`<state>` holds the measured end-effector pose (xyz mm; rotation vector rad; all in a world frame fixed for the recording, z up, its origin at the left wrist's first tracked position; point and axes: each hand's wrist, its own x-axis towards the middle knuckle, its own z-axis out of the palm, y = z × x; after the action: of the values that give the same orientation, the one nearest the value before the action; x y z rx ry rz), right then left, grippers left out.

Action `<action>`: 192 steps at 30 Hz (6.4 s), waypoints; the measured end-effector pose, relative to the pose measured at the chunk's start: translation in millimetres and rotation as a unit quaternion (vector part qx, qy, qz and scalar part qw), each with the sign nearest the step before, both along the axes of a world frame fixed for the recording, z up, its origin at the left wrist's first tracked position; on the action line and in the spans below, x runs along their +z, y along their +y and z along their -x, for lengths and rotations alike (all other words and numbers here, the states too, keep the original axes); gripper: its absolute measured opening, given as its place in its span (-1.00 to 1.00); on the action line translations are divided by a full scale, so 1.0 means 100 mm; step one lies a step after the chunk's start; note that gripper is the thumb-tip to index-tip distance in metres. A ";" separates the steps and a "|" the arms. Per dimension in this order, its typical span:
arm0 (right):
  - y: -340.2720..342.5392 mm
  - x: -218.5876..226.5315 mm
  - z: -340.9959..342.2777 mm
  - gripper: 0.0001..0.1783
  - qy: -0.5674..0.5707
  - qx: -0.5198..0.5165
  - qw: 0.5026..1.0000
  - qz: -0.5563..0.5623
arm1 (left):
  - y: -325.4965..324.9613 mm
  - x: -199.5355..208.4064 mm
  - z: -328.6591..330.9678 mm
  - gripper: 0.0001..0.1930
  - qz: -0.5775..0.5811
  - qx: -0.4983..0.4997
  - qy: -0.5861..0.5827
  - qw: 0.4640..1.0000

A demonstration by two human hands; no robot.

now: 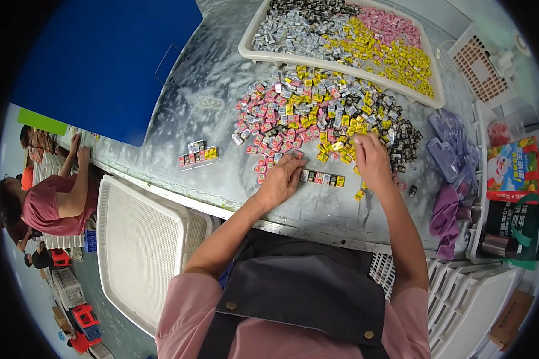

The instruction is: Sorting and arranging small colorful toy components on a workbench.

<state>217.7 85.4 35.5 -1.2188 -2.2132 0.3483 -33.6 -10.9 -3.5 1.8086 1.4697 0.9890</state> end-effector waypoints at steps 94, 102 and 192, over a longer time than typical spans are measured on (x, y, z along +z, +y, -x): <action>-1.64 -0.13 -0.36 -0.50 -0.075 0.173 0.982 0.007 | -0.88 0.24 -0.15 -0.74 -0.008 -0.111 0.075 0.991; -1.63 -0.14 -0.38 -0.60 -0.088 0.175 0.981 -0.010 | -0.92 0.19 -0.08 -0.69 -0.093 -0.139 0.101 0.981; -0.71 -0.15 0.14 -0.75 -0.069 0.067 0.995 -0.004 | -0.14 0.17 -0.43 -0.66 -0.004 -0.055 0.186 0.981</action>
<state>204.1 14.1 20.5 -1.1235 -2.4200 0.3161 9.4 -25.0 13.5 2.1397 1.5584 0.6261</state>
